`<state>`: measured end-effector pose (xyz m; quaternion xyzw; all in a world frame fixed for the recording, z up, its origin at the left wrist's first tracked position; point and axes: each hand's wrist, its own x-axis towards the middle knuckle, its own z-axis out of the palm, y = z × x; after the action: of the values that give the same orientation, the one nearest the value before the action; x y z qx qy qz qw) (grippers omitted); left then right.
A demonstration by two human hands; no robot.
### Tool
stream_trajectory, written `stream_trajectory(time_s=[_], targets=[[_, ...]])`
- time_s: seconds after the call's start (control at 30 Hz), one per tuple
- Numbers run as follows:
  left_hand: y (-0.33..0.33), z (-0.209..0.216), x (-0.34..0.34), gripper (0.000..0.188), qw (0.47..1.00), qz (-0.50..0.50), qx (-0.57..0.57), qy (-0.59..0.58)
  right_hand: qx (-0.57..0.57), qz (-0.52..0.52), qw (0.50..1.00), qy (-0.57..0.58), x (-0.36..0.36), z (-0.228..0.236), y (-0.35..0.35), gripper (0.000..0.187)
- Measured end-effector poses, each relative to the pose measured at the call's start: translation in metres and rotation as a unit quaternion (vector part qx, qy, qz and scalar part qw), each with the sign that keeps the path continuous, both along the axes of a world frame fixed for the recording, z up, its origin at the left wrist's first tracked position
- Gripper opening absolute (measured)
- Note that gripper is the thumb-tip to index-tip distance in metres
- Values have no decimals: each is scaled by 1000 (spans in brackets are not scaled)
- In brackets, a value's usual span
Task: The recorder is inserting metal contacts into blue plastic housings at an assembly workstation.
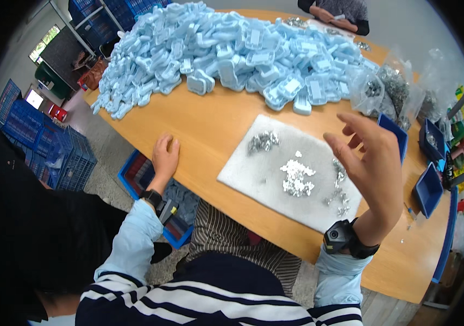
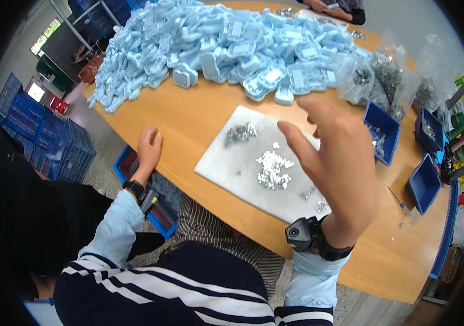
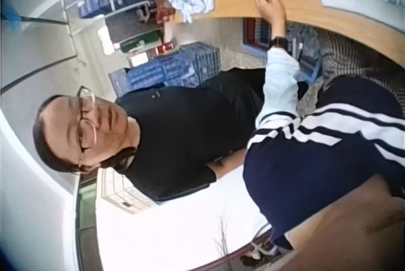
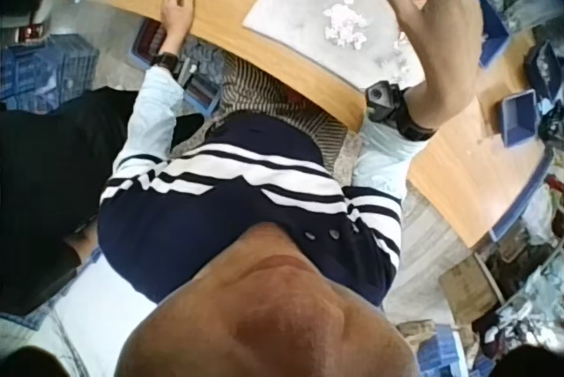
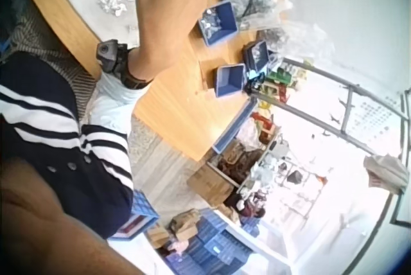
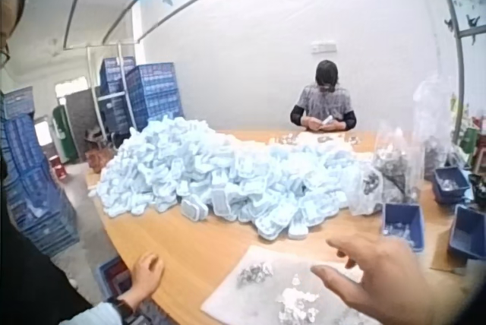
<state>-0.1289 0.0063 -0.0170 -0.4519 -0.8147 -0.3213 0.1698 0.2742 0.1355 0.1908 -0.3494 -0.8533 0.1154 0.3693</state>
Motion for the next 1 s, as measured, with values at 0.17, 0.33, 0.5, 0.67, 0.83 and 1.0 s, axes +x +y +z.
stream_trajectory(time_s=[0.17, 0.33, 0.5, 0.67, 0.83, 1.0], targets=[[1, 9, 4, 29, 999, -1, 7, -38, -42, 21, 999, 15, 2, -7, 12, 30], [16, 30, -8, 28, 996, -30, -79, 17, -66, -30, 994, -83, -5, -25, 36, 30], [87, 83, 47, 27, 971, -205, -63, -104, -59, -6, 998, -36, 1, -18, 29, 31], [165, 83, 95, 48, 937, -339, -83, 31, -5, 26, 999, -36, 0, -13, 20, 30], [222, 69, 149, 62, 952, -277, -133, 3, -4, 29, 999, -27, 3, -11, 17, 29], [238, 60, 132, 69, 960, -258, -107, 27, -12, 57, 998, -32, -4, -8, 16, 27]])
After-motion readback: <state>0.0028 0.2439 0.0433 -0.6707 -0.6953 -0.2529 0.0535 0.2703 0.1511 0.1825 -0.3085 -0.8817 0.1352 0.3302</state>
